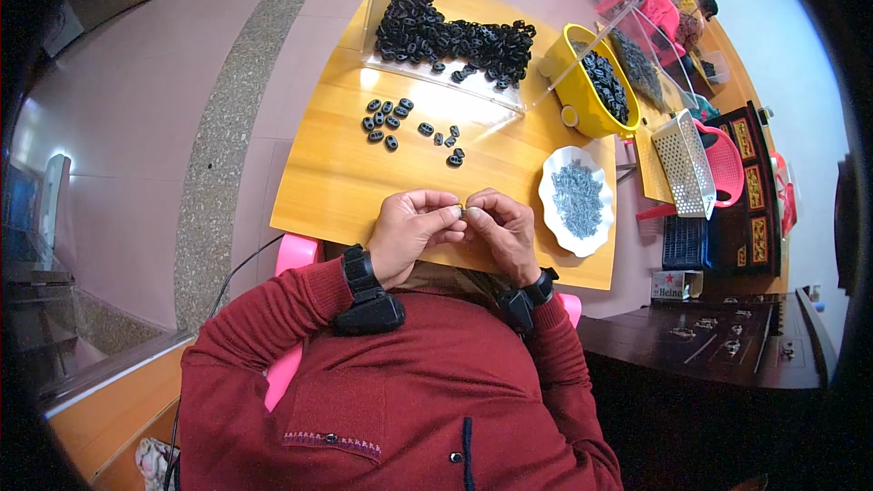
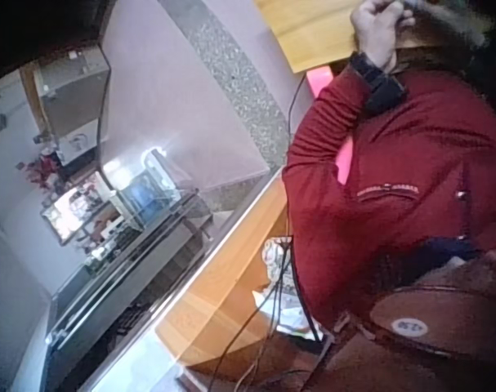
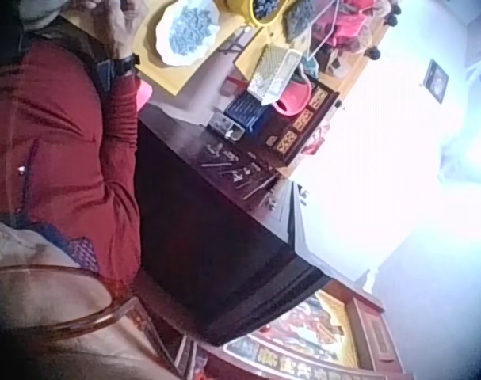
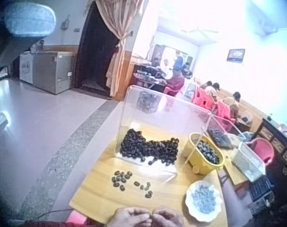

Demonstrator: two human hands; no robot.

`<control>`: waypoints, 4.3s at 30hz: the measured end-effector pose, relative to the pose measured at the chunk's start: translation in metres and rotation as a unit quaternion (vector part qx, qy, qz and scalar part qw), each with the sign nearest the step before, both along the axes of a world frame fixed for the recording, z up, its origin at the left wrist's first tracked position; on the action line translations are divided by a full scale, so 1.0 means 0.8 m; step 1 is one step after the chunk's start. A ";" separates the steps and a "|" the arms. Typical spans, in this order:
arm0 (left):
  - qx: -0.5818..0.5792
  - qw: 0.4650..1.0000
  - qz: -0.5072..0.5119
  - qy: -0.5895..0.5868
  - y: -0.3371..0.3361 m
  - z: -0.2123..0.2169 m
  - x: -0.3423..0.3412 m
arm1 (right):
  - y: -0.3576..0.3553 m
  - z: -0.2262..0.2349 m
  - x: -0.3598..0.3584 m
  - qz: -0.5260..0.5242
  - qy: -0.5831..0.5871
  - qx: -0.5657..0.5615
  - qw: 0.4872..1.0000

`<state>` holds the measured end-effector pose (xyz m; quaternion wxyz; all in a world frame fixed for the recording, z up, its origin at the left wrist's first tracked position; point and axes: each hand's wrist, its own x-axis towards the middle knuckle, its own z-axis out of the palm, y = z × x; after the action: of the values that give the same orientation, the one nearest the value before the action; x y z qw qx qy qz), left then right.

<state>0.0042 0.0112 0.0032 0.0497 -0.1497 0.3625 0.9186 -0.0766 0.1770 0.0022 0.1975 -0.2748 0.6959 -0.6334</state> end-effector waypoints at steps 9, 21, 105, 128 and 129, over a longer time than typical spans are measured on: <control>-0.001 1.000 0.004 0.000 0.001 -0.002 0.001 | -0.001 0.004 0.003 -0.005 -0.010 0.000 1.000; -0.027 1.000 0.008 0.000 0.002 -0.002 0.001 | -0.004 0.005 0.002 -0.007 0.068 0.040 0.997; -0.014 0.996 0.089 0.022 -0.012 -0.003 0.001 | -0.011 0.007 -0.036 0.036 0.172 0.077 0.981; -0.008 0.996 0.088 0.025 -0.012 -0.005 -0.001 | -0.038 0.016 0.002 -0.009 -0.227 -0.058 0.972; -0.008 0.995 0.093 0.028 -0.012 -0.005 -0.001 | -0.039 0.017 0.003 -0.014 -0.244 -0.064 0.968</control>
<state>0.0034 0.0018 -0.0010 -0.0469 -0.1577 0.3558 0.9200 -0.0742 0.1460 0.0157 0.3347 -0.1142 0.5885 -0.7271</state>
